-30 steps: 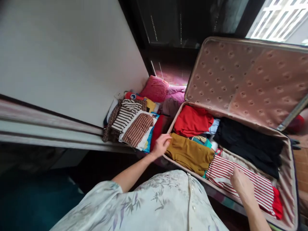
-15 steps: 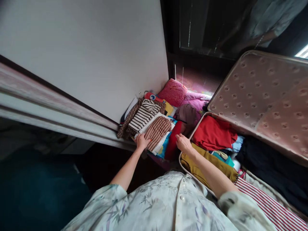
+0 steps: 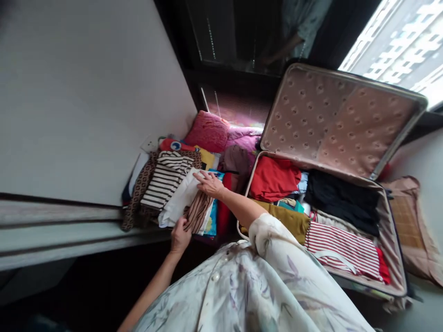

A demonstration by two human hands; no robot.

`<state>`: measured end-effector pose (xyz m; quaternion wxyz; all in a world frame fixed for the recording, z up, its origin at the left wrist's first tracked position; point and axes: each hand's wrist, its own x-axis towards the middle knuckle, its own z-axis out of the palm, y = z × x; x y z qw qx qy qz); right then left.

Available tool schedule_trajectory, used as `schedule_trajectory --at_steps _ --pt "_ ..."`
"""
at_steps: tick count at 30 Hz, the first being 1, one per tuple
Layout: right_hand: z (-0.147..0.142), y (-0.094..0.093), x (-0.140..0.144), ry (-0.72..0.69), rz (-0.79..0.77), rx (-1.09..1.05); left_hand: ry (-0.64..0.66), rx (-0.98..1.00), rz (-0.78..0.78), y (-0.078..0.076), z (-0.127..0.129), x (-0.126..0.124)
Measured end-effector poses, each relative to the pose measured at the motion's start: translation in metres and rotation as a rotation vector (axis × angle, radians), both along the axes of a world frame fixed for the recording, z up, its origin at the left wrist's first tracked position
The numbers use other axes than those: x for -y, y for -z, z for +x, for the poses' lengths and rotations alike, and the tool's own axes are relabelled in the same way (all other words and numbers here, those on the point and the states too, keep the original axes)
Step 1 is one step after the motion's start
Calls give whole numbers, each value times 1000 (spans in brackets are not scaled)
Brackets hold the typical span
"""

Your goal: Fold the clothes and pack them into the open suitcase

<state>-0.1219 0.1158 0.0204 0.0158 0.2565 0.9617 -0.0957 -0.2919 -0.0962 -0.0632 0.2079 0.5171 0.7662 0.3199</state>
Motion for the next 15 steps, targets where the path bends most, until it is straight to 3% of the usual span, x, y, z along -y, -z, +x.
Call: schedule_trajectory --at_steps 2,5,8,11,15 --pt "10 -6 -3 -14 -27 -31 -137 36 -7 -9 -6 -2" --pt "48 -28 1 39 -203 -137 -227 83 100 -40 -9 -5" --pt "113 -59 12 173 -441 -397 -142 164 227 -80 2 -15" --pt "186 -84 31 369 -588 -707 2 292 241 -114 35 -39" --pt "271 -94 64 722 -617 -965 214 489 218 -133 109 -85"
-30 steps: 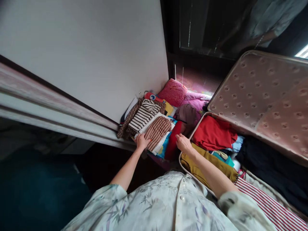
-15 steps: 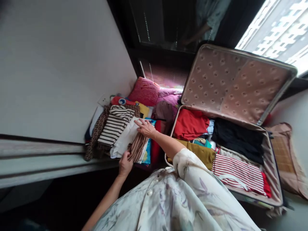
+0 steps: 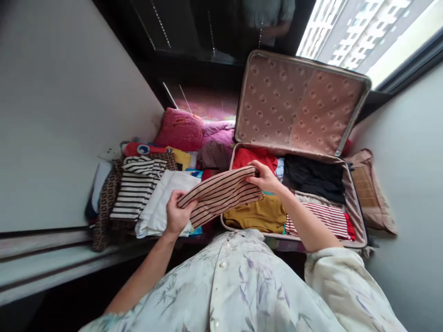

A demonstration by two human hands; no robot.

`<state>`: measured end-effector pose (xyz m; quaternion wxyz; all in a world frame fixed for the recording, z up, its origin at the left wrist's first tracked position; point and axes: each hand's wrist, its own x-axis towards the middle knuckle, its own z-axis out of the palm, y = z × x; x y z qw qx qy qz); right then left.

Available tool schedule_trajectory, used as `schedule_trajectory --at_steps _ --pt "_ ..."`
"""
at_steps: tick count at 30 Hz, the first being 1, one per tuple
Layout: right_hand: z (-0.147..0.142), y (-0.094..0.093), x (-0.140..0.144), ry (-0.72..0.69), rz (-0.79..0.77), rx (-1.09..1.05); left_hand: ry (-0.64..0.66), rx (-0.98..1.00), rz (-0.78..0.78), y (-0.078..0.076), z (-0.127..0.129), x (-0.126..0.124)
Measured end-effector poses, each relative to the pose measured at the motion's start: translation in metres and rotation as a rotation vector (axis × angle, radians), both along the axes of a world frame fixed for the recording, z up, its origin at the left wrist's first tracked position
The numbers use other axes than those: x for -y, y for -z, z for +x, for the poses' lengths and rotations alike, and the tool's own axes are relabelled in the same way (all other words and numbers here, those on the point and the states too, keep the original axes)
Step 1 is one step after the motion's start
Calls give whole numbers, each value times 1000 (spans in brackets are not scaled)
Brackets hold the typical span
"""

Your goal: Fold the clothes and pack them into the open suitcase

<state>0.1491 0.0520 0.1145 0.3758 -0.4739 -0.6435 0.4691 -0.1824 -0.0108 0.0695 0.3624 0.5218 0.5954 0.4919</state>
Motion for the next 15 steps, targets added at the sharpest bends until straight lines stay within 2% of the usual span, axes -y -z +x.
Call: schedule_trajectory --at_steps 4,9,12,15 --pt "64 15 40 311 -81 -32 211 94 -26 10 81 -36" --pt "125 43 88 546 -164 26 421 109 -62 43 153 -47" --pt "154 58 96 599 -189 77 473 77 -103 61 186 -55" --pt "178 70 83 635 -178 99 470 47 -127 71 218 -74"
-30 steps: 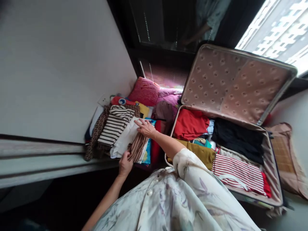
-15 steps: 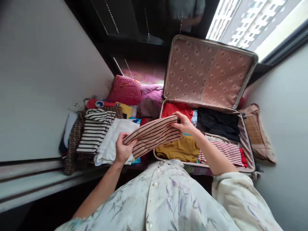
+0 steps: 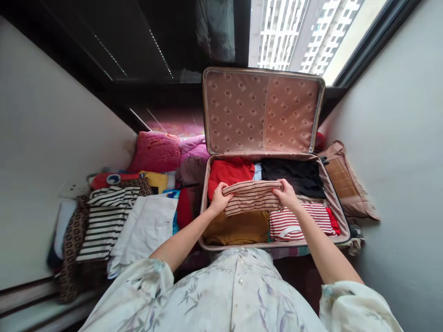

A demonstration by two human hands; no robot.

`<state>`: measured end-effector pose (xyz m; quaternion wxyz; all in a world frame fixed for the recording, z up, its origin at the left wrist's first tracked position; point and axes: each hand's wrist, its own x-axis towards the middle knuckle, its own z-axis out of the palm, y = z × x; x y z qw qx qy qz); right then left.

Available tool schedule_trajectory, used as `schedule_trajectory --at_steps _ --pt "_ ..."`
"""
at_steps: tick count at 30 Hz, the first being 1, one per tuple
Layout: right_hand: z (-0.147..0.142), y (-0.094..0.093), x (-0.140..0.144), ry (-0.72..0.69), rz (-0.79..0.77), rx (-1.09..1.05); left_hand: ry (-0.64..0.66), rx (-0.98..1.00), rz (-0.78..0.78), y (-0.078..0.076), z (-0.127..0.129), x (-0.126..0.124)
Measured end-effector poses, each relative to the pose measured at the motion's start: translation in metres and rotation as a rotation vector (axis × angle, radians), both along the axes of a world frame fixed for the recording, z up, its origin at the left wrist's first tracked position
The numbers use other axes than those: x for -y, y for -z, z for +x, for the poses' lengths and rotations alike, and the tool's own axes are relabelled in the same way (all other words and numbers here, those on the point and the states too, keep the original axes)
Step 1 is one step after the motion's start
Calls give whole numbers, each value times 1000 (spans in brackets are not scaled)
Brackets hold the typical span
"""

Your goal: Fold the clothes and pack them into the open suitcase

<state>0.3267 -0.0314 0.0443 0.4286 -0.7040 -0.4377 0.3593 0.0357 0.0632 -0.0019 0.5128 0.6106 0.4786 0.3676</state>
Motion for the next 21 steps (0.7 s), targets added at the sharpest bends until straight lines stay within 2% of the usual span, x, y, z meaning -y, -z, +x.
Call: schedule_trajectory --at_steps 4,7,9,11,14,16,19,21 --pt "29 10 -42 22 26 47 -29 -138 34 4 39 -39" --pt "52 13 -83 -20 35 98 -24 -260 76 1 64 -75" --pt "65 14 -109 -36 3 210 -17 -304 98 -2 78 -96" --pt "70 21 -126 -28 -103 412 -13 -355 122 0 90 -108" --pt "59 46 -128 -93 -257 770 24 -455 164 15 104 -103" --pt "43 73 -116 -213 -276 941 173 -642 229 36 108 -87" --pt "21 113 -95 -337 -304 1062 450 -979 298 70 110 -63" --pt "15 131 -88 -340 -328 1095 509 -1080 284 84 112 -58"
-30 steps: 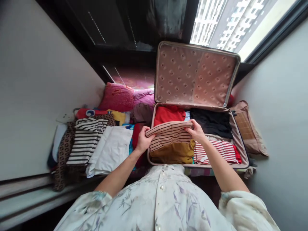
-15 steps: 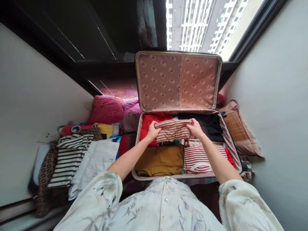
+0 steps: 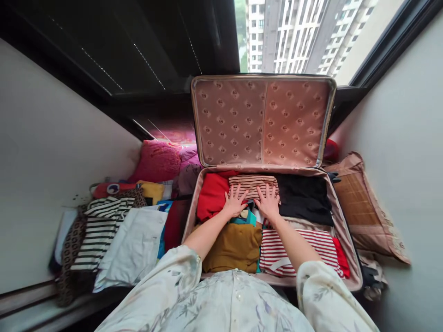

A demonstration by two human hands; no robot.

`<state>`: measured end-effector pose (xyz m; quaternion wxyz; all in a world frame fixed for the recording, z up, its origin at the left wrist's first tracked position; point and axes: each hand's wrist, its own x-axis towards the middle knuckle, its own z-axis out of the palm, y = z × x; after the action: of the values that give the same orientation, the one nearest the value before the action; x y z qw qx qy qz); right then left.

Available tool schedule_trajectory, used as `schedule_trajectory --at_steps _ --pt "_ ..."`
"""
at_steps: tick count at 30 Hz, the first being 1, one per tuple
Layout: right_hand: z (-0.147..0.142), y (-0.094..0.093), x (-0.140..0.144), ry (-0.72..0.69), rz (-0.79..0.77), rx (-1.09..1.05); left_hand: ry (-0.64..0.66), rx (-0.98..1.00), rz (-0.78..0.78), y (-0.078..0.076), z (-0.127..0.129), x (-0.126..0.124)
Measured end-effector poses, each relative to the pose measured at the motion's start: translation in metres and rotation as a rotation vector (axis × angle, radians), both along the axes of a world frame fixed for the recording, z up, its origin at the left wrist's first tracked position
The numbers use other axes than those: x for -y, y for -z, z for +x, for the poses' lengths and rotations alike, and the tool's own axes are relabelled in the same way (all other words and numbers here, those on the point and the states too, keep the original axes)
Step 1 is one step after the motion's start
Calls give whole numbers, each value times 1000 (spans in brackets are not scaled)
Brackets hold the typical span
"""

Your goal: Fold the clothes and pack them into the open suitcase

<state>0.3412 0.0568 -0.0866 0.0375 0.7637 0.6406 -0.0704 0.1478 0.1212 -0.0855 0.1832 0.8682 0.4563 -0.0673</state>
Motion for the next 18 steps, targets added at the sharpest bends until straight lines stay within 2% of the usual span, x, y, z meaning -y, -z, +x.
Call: schedule_trajectory --at_steps 2,6,9,11,13,15,18 --pt "1 8 0 3 -2 11 -6 -43 -36 2 4 -4" --pt "10 10 -1 -21 22 2 19 -42 -172 -13 11 -11" --pt "16 13 0 -34 102 -18 30 57 -185 -24 3 2" --pt "17 15 1 -47 136 -43 13 197 -145 -32 -15 22" --pt "16 14 7 -38 153 -61 -33 397 -67 -43 -46 49" --pt "12 11 17 -7 178 -69 -151 593 28 -57 -92 77" --pt "-1 2 34 52 246 -91 -517 758 165 -75 -183 116"
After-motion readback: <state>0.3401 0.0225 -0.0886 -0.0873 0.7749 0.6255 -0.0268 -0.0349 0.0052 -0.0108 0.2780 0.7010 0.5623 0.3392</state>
